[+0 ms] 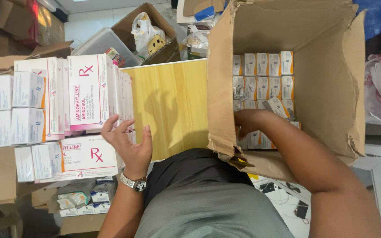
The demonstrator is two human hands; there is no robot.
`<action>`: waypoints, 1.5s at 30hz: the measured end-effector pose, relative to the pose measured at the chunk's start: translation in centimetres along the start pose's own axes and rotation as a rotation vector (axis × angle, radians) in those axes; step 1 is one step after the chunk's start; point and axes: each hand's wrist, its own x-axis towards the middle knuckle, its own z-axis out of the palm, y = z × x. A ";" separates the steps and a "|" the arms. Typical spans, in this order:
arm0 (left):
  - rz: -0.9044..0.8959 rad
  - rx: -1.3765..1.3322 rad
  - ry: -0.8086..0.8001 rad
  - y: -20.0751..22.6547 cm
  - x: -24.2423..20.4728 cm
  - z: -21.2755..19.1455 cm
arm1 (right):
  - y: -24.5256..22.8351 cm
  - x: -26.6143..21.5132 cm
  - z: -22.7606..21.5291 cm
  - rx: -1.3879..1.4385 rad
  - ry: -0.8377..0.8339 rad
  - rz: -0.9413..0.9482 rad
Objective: The person repeatedly picks up small white boxes from a large cardboard box and stacks them on a table. The person handles the boxes one at a time, placing them in neat rows on the surface.
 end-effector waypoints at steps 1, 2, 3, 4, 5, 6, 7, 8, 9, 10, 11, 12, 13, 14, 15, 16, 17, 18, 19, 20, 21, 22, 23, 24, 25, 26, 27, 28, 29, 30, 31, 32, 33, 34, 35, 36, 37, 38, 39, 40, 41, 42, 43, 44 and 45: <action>0.008 0.013 -0.016 0.2 -0.1 -0.1 | -0.3 -0.1 -0.5 -0.013 0.029 0.035; 0.039 0.027 -0.017 0.4 -0.2 -0.1 | -0.8 -0.5 -1.1 -0.026 0.061 0.067; 0.069 0.040 -0.017 0.6 -0.3 -0.1 | -1.5 -1.2 -1.7 -0.038 0.093 0.098; 0.102 0.051 -0.019 0.8 -0.2 0.1 | -2.0 -2.3 -2.9 -0.028 0.109 0.177; 0.084 -0.027 -0.056 1.1 -0.1 0.3 | -2.7 -3.6 -4.4 -0.018 0.124 0.255; 0.064 -0.103 -0.088 1.4 0.0 0.4 | -3.4 -5.1 -6.1 0.027 0.222 0.285; 0.044 -0.179 -0.121 1.7 0.2 0.5 | -4.2 -7.1 -7.6 0.073 0.320 0.314; 0.023 -0.246 -0.177 2.1 0.3 0.3 | -5.2 -9.1 -8.9 0.073 0.398 0.217; 0.002 -0.314 -0.232 2.5 0.4 0.3 | -6.3 -11.1 -10.0 0.076 0.474 0.118; -0.022 -0.384 -0.288 3.0 0.5 0.3 | -7.6 -12.6 -10.9 0.145 0.498 0.124; -0.040 -0.439 -0.348 3.6 0.6 0.1 | -8.9 -14.0 -11.5 0.214 0.521 0.131; -0.054 -0.501 -0.412 4.2 0.7 0.0 | -10.2 -15.4 -11.9 0.273 0.560 0.158; -0.069 -0.562 -0.476 4.9 0.8 -0.2 | -11.6 -16.3 -12.0 0.333 0.599 0.185; -0.040 -0.654 -0.513 5.6 1.0 -0.3 | -12.9 -16.8 -12.2 0.310 0.625 0.168; -0.010 -0.745 -0.551 6.3 1.3 -0.5 | -14.1 -17.1 -12.4 0.288 0.650 0.151; 0.020 -0.831 -0.582 6.9 1.5 -0.6 | -15.2 -17.0 -12.4 0.262 0.674 0.127; 0.154 -0.763 -0.566 7.5 1.9 -0.6 | -16.4 -16.6 -12.1 0.290 0.673 0.153; 0.279 -0.680 -0.540 7.9 2.1 -0.8 | -17.3 -15.9 -11.7 0.311 0.664 0.168; 0.385 -0.560 -0.536 8.1 2.4 -0.9 | -18.2 -15.3 -11.2 0.332 0.656 0.183; 0.483 -0.425 -0.525 8.2 2.6 -1.2 | -19.0 -14.3 -10.7 0.367 0.645 -0.015; 0.459 -0.479 -0.570 8.3 2.6 -1.6 | -19.7 -13.1 -10.1 0.403 0.625 -0.212; 0.436 -0.529 -0.612 8.3 2.5 -1.8 | -20.1 -11.9 -9.6 0.441 0.596 -0.412; 0.413 -0.580 -0.652 8.2 2.5 -2.0 | -20.3 -11.0 -9.1 0.435 0.570 -0.304; 0.336 -0.583 -0.649 8.2 2.4 -2.2 | -20.5 -10.1 -8.6 0.428 0.547 -0.189; 0.259 -0.589 -0.643 8.3 2.3 -2.3 | -20.5 -9.1 -8.2 0.417 0.526 -0.074; 0.187 -0.602 -0.650 8.1 2.1 -2.4 | -20.3 -8.2 -7.6 0.442 0.521 -0.118; 0.188 -0.551 -0.659 7.7 2.2 -2.6 | -20.0 -7.1 -7.3 0.467 0.515 -0.162; 0.189 -0.507 -0.677 7.5 2.1 -2.6 | -19.6 -6.3 -6.8 0.499 0.511 -0.195; 0.189 -0.463 -0.694 7.1 1.9 -2.8 | -19.2 -5.4 -6.3 0.608 0.472 -0.255; 0.125 -0.348 -0.732 6.5 1.7 -3.1 | -18.7 -4.6 -6.2 0.714 0.433 -0.307; 0.060 -0.235 -0.769 5.8 1.4 -3.6 | -18.1 -4.0 -6.1 0.820 0.390 -0.356; -0.004 -0.121 -0.808 5.1 1.0 -4.1 | -17.5 -3.5 -6.1 0.734 0.438 -0.352; -0.069 -0.221 -0.690 4.4 0.5 -4.7 | -17.0 -3.3 -6.3 0.647 0.486 -0.349; -0.125 -0.316 -0.573 3.4 0.1 -5.5 | -16.6 -3.0 -6.3 0.564 0.540 -0.349; -0.177 -0.409 -0.454 2.3 -0.3 -6.2 | -16.3 -2.8 -6.4 0.613 0.531 -0.325; -0.166 -0.405 -0.282 1.3 -0.8 -6.8 | -15.9 -2.9 -6.4 0.665 0.523 -0.293; -0.150 -0.400 -0.111 0.1 -1.4 -7.3 | -15.6 -3.0 -6.2 0.716 0.515 -0.260; -0.194 -0.383 0.031 -1.0 -2.1 -7.8 | -15.3 -3.3 -6.1 0.718 0.527 -0.275; -0.238 -0.364 0.173 -2.3 -2.9 -8.3 | -15.0 -3.3 -6.2 0.720 0.539 -0.290; -0.165 -0.177 0.290 -3.4 -3.8 -8.9 | -14.9 -3.4 -6.2 0.723 0.550 -0.302; -0.090 0.012 0.404 -4.5 -4.6 -9.4 | -14.7 -3.5 -6.2 0.716 0.541 -0.276; -0.096 0.062 0.455 -5.5 -5.3 -9.8 | -14.8 -3.5 -6.2 0.709 0.533 -0.254; -0.102 0.112 0.506 -6.3 -6.0 -10.2 | -14.8 -3.4 -6.3 0.702 0.525 -0.232; -0.104 0.142 0.498 -7.1 -6.5 -10.7 | -14.9 -3.4 -6.3 0.700 0.520 -0.244; -0.106 0.171 0.490 -7.8 -6.9 -11.1 | -15.0 -3.3 -6.3 0.698 0.514 -0.255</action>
